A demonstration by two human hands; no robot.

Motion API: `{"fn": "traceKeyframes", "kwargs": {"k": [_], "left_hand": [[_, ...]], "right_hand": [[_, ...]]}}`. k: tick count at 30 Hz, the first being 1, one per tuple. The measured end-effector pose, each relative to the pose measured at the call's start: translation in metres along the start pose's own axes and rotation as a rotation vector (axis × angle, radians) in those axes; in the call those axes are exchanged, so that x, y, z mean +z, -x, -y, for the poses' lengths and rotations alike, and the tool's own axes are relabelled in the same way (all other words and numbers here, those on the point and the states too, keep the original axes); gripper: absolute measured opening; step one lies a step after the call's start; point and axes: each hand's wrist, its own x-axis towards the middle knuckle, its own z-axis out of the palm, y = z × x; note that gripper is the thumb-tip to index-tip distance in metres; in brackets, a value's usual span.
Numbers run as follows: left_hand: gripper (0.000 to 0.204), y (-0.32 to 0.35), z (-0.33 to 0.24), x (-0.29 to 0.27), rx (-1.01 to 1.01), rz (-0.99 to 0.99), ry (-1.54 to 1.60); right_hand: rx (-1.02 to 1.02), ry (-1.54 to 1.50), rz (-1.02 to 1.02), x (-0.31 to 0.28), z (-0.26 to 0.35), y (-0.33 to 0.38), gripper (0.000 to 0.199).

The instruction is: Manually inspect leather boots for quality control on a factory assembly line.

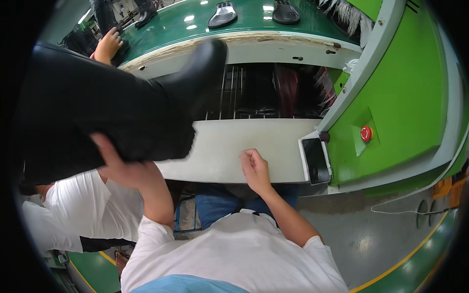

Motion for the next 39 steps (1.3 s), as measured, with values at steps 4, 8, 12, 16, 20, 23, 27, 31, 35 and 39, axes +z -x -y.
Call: {"fn": "traceKeyframes", "kwargs": {"k": [4, 8, 12, 16, 20, 23, 27, 31, 35, 39], "left_hand": [[0.031, -0.092, 0.032, 0.084, 0.333, -0.030, -0.095], [0.051, -0.174, 0.095, 0.194, 0.592, -0.051, -0.699], [0.058, -0.196, 0.196, 0.247, 0.344, 0.288, -0.583], [0.063, -0.177, 0.238, 0.272, 0.415, 0.546, -0.605], [0.059, -0.152, 0.209, 0.279, 0.640, 0.144, -0.538], [0.063, -0.115, 0.160, 0.284, 0.914, 0.088, -0.350], [0.059, -0.047, 0.103, 0.286, 0.568, 1.000, -0.225], [0.043, -0.036, 0.131, 0.294, 0.591, 1.101, -0.555], [0.041, -0.030, 0.135, 0.315, 0.233, 1.447, -0.755], [0.039, -0.036, 0.151, 0.306, 0.460, 1.314, -0.618]], "right_hand": [[0.047, 0.022, 0.037, 0.009, 0.010, -0.004, 0.017], [0.003, 0.144, 0.039, 0.008, 0.003, -0.002, 0.020], [0.024, 0.136, 0.104, 0.007, 0.011, -0.006, 0.020], [-0.033, 0.197, 0.071, -0.001, 0.005, -0.029, 0.020], [0.018, 0.212, 0.045, -0.007, 0.021, -0.065, 0.020], [-0.082, 0.341, -0.004, -0.016, 0.021, -0.119, 0.024], [-0.244, 0.601, -0.174, -0.016, 0.032, -0.217, 0.030], [-0.263, 0.998, -0.138, -0.031, 0.011, -0.308, 0.064], [-0.630, 1.182, -0.166, -0.070, -0.012, -0.395, 0.073], [-0.648, 1.041, 0.011, -0.045, -0.022, -0.442, 0.072]]}}
